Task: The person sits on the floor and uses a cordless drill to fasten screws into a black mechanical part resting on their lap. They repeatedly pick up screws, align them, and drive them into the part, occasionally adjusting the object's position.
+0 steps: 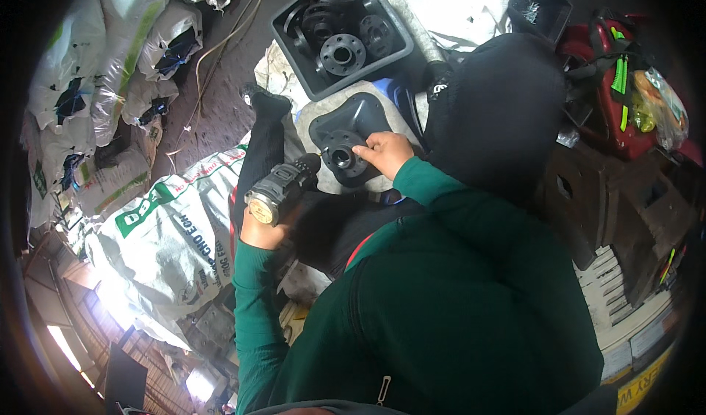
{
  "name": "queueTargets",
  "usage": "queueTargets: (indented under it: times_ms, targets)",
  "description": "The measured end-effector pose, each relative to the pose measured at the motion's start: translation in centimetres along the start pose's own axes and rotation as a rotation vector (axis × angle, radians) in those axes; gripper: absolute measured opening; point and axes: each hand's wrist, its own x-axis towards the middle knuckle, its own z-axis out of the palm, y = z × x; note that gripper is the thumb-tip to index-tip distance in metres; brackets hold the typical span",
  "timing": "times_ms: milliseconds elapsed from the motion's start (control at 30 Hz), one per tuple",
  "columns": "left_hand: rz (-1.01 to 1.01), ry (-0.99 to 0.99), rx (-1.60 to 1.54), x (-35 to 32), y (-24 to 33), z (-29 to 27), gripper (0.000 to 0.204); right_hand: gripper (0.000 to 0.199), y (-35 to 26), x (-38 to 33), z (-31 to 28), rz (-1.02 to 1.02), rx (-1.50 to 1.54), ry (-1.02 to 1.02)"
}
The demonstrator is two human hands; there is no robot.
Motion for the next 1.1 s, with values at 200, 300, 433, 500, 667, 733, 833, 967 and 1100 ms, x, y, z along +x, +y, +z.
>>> queueTargets:
  times_ms: [200,300,433,500,667,733,833,967,1100]
  targets:
    - [-0.077,0.008,-0.039,0.3,-0.1,0.5,0.038,0.034,0.0,0.5,-0.2,0.076,0.008,-0.076]
    - [-0.090,0.014,-0.063,0.3,-0.2,0.8,0.038,0.034,0.0,0.8,-0.4,0.074,-0.017,-0.111]
    - [-0.122,0.043,-0.108,-0.2,-0.4,1.2,0.039,0.036,0.2,1.2,-0.5,0.061,-0.016,-0.120]
    - [0.010,0.152,-0.035,-1.0,0.1,1.3,0.046,0.035,0.3,1.3,-0.3,-0.029,0.012,-0.094]
    - [-0.404,0.162,-0.477,-5.7,1.9,0.0,0.032,0.038,0.9,1.4,-0.5,-0.081,-0.060,-0.088]
    - [-0.184,0.203,-0.421,-7.2,1.9,-0.1,0.033,0.038,1.2,1.9,-0.6,-0.079,-0.034,-0.084]
    - [0.033,0.212,-0.158,-8.5,0.9,1.3,0.038,0.038,2.1,2.5,-0.2,-0.103,-0.056,-0.048]
    - [-0.079,0.114,-0.161,-10.2,-0.7,5.8,0.064,0.039,2.5,4.6,0.9,-0.296,0.047,0.067]
    - [-0.164,0.236,-0.204,-12.0,-0.6,10.7,0.075,0.047,2.0,6.3,1.9,-0.231,-0.026,0.070]
